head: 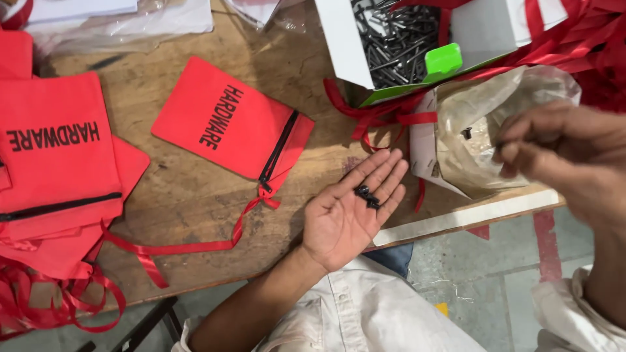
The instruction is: Placing small black clips into red bags labeled 'HARDWARE'.
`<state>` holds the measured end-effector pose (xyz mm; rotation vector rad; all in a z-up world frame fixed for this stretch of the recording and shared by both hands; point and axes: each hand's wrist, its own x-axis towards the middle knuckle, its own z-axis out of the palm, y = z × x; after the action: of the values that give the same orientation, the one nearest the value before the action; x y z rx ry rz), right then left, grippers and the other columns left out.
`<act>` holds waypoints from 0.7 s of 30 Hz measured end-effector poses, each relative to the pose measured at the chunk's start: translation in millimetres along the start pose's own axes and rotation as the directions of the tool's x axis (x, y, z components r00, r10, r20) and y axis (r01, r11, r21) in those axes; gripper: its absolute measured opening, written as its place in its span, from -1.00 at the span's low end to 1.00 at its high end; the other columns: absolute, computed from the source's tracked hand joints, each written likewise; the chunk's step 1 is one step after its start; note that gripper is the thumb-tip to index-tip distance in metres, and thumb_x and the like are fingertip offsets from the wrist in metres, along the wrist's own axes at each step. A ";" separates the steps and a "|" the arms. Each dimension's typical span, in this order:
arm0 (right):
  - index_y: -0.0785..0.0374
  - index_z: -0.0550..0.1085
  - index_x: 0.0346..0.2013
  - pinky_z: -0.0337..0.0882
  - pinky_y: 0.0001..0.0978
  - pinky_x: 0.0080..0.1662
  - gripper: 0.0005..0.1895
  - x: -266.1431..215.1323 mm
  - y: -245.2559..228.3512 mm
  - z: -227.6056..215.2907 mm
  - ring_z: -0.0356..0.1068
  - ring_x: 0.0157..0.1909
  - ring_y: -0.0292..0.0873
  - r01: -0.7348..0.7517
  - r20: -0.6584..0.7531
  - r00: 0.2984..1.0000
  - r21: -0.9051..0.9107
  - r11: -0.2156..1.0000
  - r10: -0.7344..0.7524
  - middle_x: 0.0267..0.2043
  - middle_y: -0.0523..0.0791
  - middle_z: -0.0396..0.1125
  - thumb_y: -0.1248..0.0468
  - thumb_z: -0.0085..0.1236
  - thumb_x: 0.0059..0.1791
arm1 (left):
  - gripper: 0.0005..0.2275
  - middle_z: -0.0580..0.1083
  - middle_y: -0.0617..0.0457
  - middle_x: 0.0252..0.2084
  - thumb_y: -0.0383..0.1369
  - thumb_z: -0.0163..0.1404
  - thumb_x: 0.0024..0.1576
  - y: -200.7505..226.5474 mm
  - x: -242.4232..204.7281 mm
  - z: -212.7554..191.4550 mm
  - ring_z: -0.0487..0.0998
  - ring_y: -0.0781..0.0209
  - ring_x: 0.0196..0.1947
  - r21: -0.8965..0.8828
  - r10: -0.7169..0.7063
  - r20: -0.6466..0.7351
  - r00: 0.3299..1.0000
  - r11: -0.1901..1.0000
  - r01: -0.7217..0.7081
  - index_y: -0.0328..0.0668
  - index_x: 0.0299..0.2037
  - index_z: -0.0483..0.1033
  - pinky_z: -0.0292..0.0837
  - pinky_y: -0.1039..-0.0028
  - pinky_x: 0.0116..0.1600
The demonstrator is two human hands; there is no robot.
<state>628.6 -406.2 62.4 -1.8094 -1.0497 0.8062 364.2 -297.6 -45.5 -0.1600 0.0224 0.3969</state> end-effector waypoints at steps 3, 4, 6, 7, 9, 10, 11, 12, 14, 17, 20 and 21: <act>0.50 0.51 -0.10 0.62 -0.30 -0.16 -0.82 -11.7 -6.9 20.2 0.54 -0.14 -0.09 0.033 0.120 0.991 0.259 0.965 -0.067 -0.13 0.11 0.46 0.57 0.12 0.00 | -0.46 0.01 -0.10 0.60 -0.34 -0.22 0.33 2.1 -0.3 3.0 -0.02 0.09 0.61 0.131 0.014 -0.012 1.000 0.991 -0.012 -0.30 0.52 0.00 -0.05 0.27 0.61; 0.51 0.53 -0.10 0.63 -0.29 -0.18 -0.80 -15.7 -10.1 28.7 0.55 -0.13 -0.07 0.011 0.170 0.982 0.357 0.934 -0.077 -0.12 0.13 0.47 0.60 0.10 -0.01 | -0.46 0.01 -0.09 0.60 -0.39 -0.21 0.31 2.8 -0.4 4.2 -0.01 0.09 0.60 0.198 0.020 -0.021 1.000 0.980 -0.015 -0.28 0.52 -0.01 -0.03 0.28 0.60; 0.54 0.53 -0.09 0.62 -0.28 -0.16 -0.79 -16.8 -9.5 48.2 0.55 -0.14 -0.07 -0.050 0.223 0.973 0.443 0.895 -0.056 -0.09 0.16 0.48 0.61 0.09 -0.01 | -0.46 0.03 -0.09 0.59 -0.33 -0.22 0.34 0.7 -0.4 -0.2 0.02 0.09 0.59 0.211 0.035 -0.036 0.999 0.977 -0.026 -0.27 0.52 -0.01 0.01 0.28 0.59; 0.57 0.53 -0.07 0.61 -0.27 -0.15 -0.78 -18.0 -9.2 57.6 0.55 -0.15 -0.06 -0.112 0.268 0.963 0.522 0.846 -0.038 -0.07 0.18 0.48 0.61 0.09 0.00 | -0.46 0.05 -0.09 0.59 -0.26 -0.22 0.36 -0.6 -0.2 -2.3 0.05 0.10 0.57 0.225 0.041 -0.049 0.998 0.974 -0.029 -0.27 0.53 -0.02 0.04 0.28 0.59; 0.57 0.53 -0.06 0.60 -0.28 -0.13 -0.78 -16.2 -2.0 73.7 0.54 -0.16 -0.08 -0.160 0.288 0.958 0.531 0.832 0.000 -0.05 0.16 0.47 0.60 0.09 0.01 | -0.44 0.07 -0.07 0.58 -0.15 -0.25 0.38 -1.8 -0.8 -5.0 0.09 0.12 0.55 0.238 0.044 -0.060 0.997 0.971 -0.028 -0.26 0.53 -0.01 0.07 0.29 0.57; 0.58 0.53 -0.05 0.59 -0.30 -0.12 -0.78 -15.6 1.7 81.6 0.52 -0.17 -0.11 -0.203 0.302 0.953 0.540 0.817 0.037 -0.04 0.14 0.47 0.58 0.09 0.02 | -0.41 0.09 -0.04 0.58 -0.04 -0.27 0.39 -2.6 -1.0 -6.5 0.13 0.15 0.53 0.252 0.042 -0.068 0.997 0.967 -0.023 -0.24 0.54 0.00 0.10 0.29 0.55; 0.58 0.53 -0.05 0.59 -0.30 -0.12 -0.78 -14.3 0.5 85.8 0.52 -0.17 -0.11 -0.206 0.305 0.952 0.539 0.817 0.039 -0.04 0.14 0.47 0.58 0.09 0.02 | -0.41 0.09 -0.04 0.58 -0.04 -0.27 0.39 -2.2 -1.4 -7.0 0.13 0.15 0.53 0.251 0.044 -0.070 0.997 0.968 -0.025 -0.24 0.54 0.00 0.10 0.29 0.55; 0.58 0.53 -0.06 0.58 -0.33 -0.14 -0.79 -12.9 -0.8 90.0 0.52 -0.17 -0.14 -0.218 0.293 0.953 0.485 0.847 0.077 -0.05 0.11 0.46 0.57 0.10 0.02 | -0.39 0.10 -0.01 0.58 0.00 -0.30 0.39 -1.8 -1.8 -7.4 0.17 0.19 0.49 0.265 0.039 -0.073 0.997 0.964 -0.019 -0.21 0.54 0.02 0.13 0.32 0.52; 0.58 0.54 -0.06 0.56 -0.36 -0.15 -0.80 -9.4 -8.3 98.0 0.51 -0.17 -0.16 -0.233 0.280 0.953 0.427 0.874 0.117 -0.07 0.08 0.46 0.56 0.11 0.02 | -0.38 0.11 0.02 0.58 0.05 -0.34 0.39 -1.3 -3.0 -7.9 0.21 0.23 0.46 0.277 0.035 -0.075 0.997 0.961 -0.013 -0.18 0.55 0.03 0.15 0.34 0.49; 0.55 0.55 -0.08 0.59 -0.40 -0.16 -0.80 -3.5 -20.4 107.4 0.55 -0.18 -0.18 -0.232 0.284 0.949 0.346 0.909 0.134 -0.10 0.02 0.47 0.53 0.12 0.01 | -0.38 0.12 0.02 0.58 0.08 -0.41 0.43 -0.2 -2.8 -6.4 0.27 0.24 0.41 0.250 0.039 -0.056 0.998 0.968 -0.024 -0.21 0.55 0.07 0.18 0.36 0.44; 0.48 0.57 -0.10 0.56 -0.46 -0.17 -0.79 -1.9 -21.4 113.4 0.52 -0.17 -0.24 -0.115 0.256 0.964 0.161 0.980 0.072 -0.11 -0.03 0.48 0.50 0.18 -0.02 | -0.37 0.13 0.01 0.57 0.09 -0.45 0.44 1.0 -2.2 -0.9 0.28 0.23 0.40 0.215 0.040 -0.060 0.997 0.976 -0.027 -0.25 0.52 0.10 0.18 0.34 0.45; 0.45 0.58 -0.10 0.53 -0.50 -0.18 -0.80 -1.1 -22.3 115.3 0.49 -0.14 -0.28 -0.051 0.241 0.970 0.084 0.995 0.030 -0.10 -0.05 0.48 0.50 0.20 -0.03 | -0.37 0.14 0.01 0.56 0.09 -0.46 0.43 1.4 -2.1 1.3 0.27 0.24 0.40 0.192 0.038 -0.080 0.996 0.981 -0.022 -0.25 0.51 0.11 0.17 0.33 0.47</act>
<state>524.2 -359.9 35.2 -1.6915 -1.1122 1.1008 361.8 -296.9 -44.3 0.0140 0.1452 0.4155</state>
